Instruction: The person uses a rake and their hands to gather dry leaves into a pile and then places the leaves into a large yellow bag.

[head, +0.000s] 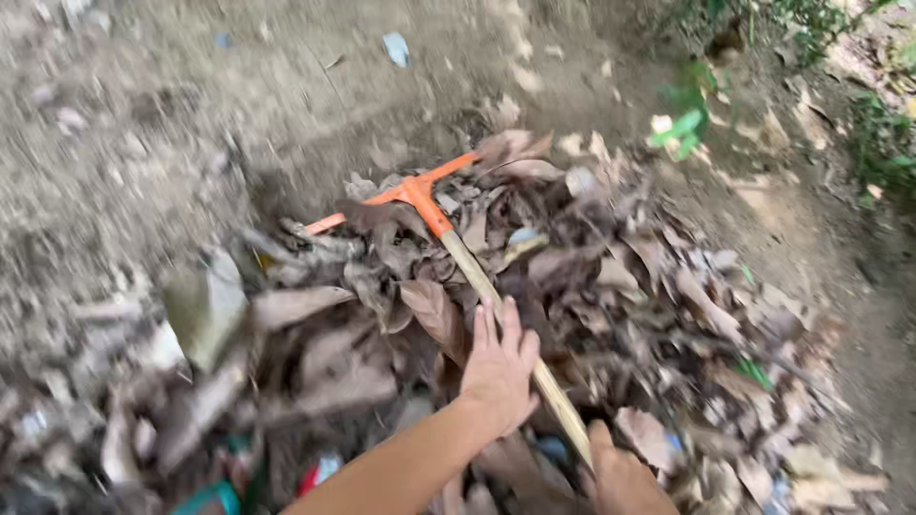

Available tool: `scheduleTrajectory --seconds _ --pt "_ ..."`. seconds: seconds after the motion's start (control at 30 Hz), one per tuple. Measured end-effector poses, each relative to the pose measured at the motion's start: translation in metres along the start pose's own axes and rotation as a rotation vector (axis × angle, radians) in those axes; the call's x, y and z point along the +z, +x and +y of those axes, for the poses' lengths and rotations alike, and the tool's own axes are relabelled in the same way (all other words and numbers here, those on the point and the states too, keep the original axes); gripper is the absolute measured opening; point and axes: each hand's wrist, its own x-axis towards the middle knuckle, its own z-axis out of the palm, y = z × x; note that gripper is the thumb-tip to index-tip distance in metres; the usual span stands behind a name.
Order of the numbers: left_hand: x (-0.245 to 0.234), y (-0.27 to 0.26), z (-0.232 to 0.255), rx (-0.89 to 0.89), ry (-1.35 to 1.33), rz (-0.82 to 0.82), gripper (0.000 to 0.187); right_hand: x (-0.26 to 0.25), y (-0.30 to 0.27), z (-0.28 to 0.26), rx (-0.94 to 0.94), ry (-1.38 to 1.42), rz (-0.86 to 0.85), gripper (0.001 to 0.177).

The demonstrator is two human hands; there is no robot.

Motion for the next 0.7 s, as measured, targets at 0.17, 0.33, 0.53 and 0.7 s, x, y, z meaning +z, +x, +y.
scheduleTrajectory --seconds 0.17,0.33,0.53,0.7 --pt "0.045 -0.067 0.170 0.222 -0.020 -0.167 0.080 0.086 -0.085 0.143 0.089 0.107 -0.027 0.070" --pt "0.093 -0.109 0.261 0.112 -0.116 -0.280 0.073 0.139 -0.135 0.184 0.032 0.239 -0.005 0.059" --pt "0.097 -0.160 0.257 -0.029 -0.111 -0.254 0.102 0.111 -0.143 0.104 -0.300 0.398 0.044 0.050" --pt "0.075 -0.222 0.210 -0.072 0.026 -0.395 0.061 0.045 -0.188 0.074 -0.038 0.359 0.113 0.049"
